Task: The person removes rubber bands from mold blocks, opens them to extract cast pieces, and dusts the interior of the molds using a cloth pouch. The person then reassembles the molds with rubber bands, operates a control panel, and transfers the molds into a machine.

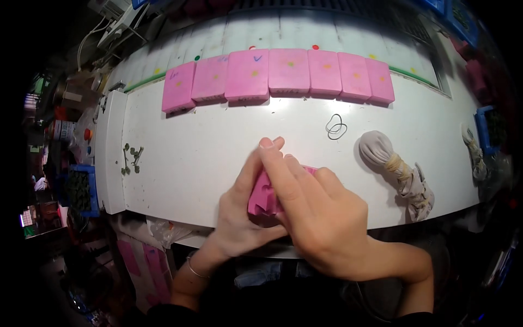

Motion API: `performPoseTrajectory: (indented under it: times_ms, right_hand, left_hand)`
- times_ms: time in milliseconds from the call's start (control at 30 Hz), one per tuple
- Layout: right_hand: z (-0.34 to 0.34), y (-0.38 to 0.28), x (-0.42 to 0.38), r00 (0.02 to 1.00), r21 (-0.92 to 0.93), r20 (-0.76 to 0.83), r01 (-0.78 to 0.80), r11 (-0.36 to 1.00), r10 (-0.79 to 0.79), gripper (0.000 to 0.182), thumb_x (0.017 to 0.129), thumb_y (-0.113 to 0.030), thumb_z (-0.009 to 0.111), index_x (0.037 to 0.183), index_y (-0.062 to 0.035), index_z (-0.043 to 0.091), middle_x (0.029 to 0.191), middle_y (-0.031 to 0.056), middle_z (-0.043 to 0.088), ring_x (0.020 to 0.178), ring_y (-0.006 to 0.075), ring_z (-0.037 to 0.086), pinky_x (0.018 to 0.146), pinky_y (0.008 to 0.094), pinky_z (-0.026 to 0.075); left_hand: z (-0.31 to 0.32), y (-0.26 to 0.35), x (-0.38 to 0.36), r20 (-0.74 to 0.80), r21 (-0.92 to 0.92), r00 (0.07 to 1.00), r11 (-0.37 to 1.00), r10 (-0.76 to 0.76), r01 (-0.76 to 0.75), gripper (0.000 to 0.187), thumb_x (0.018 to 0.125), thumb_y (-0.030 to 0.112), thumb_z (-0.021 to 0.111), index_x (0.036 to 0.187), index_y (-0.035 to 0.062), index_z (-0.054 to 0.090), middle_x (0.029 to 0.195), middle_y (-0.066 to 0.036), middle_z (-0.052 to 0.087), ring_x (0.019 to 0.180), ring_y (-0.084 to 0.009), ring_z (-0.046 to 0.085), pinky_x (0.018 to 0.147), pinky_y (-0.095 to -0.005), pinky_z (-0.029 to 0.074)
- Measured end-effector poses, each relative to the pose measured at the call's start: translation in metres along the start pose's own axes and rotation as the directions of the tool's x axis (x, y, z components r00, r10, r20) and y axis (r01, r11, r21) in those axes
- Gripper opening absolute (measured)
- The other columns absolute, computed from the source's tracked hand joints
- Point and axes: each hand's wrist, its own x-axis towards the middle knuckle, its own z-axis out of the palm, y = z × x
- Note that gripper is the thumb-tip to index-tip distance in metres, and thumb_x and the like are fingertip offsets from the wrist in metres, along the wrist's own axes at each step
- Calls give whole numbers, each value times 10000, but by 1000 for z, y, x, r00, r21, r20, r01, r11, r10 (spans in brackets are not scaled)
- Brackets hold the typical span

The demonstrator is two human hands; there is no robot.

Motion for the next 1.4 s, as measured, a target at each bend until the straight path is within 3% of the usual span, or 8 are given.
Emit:
performPoseTrajectory:
  times_ms: [67, 233, 400, 467, 800, 1267, 1333, 1400]
  right_hand:
    - [8, -2, 1, 998, -88, -34, 52, 995, -55, 750, 558, 31, 698, 1269, 72, 464, 820, 123, 602, 599, 216, 505, 529, 301, 444]
    - [12, -10, -4, 999, -247, -42, 18, 969, -29, 621, 593, 4, 653, 1199, 64, 533, 1065, 212, 569, 770, 259, 540, 647, 306, 481]
    - [-25, -12, 7, 995, -89, 95, -27, 996, 35, 639, 607, -32, 693, 1221, 24, 523, 1218, 234, 469, 1015, 316, 514, 827, 378, 460]
    - [-27, 6, 6, 976, 238, 216, -85, 968, 32, 692, 619, -11, 721, 1262, 16, 468, 1232, 202, 468, 1081, 345, 493, 896, 420, 418]
    - [-18, 20, -1, 994, 336, 112, -37, 941, -1, 530, 627, 74, 657, 1139, 12, 534, 969, 164, 585, 860, 326, 567, 739, 373, 473]
    - [-35, 58, 15, 981, 497, 194, -97, 862, -2, 438, 697, -72, 732, 1113, -35, 598, 1009, 111, 629, 874, 231, 600, 730, 330, 478]
    - [-39, 70, 21, 975, 221, 116, -211, 952, 189, 316, 699, -48, 717, 1005, -39, 636, 942, 103, 613, 834, 228, 575, 690, 325, 473]
    - [-29, 81, 22, 990, 6, 32, -138, 990, 138, 224, 712, -24, 677, 927, -24, 615, 872, 115, 561, 850, 272, 533, 741, 354, 450]
  left_hand:
    - [23, -1, -2, -281, -1, 959, 999, -46, 47, 935, 691, 86, 793, 1409, -11, 201, 1370, -253, 393, 1196, -324, 497, 965, -364, 435]
    - [33, -3, 4, -429, 228, 896, 973, 110, -10, 695, 716, 14, 707, 1318, -49, 365, 1219, -226, 543, 1030, -330, 608, 838, -343, 510]
    - [-16, 19, 5, 22, -72, 925, 922, -379, 379, 592, 695, -24, 673, 1252, 32, 478, 1123, -157, 607, 989, -270, 629, 845, -318, 490]
    - [-28, 4, 3, 106, -161, 935, 922, -338, 352, 555, 693, -22, 676, 1217, 20, 502, 1105, -146, 614, 1000, -252, 623, 861, -312, 483]
    - [-27, 6, 2, -35, -169, 979, 966, -202, 194, 468, 688, 27, 730, 1135, 12, 591, 1063, -121, 642, 981, -212, 626, 874, -303, 482]
    - [-17, 7, -3, -107, -161, 979, 974, -175, 157, 460, 690, 26, 761, 1124, 9, 611, 1082, -124, 639, 991, -206, 621, 881, -299, 480]
    - [-16, 6, -4, -113, -158, 979, 976, -169, 151, 475, 683, 31, 770, 1129, 11, 607, 1086, -124, 636, 989, -208, 621, 884, -296, 478]
    - [-18, 5, -3, -74, -141, 980, 975, -182, 170, 549, 647, 89, 814, 1145, 14, 594, 1120, -121, 618, 1024, -213, 600, 906, -302, 464]
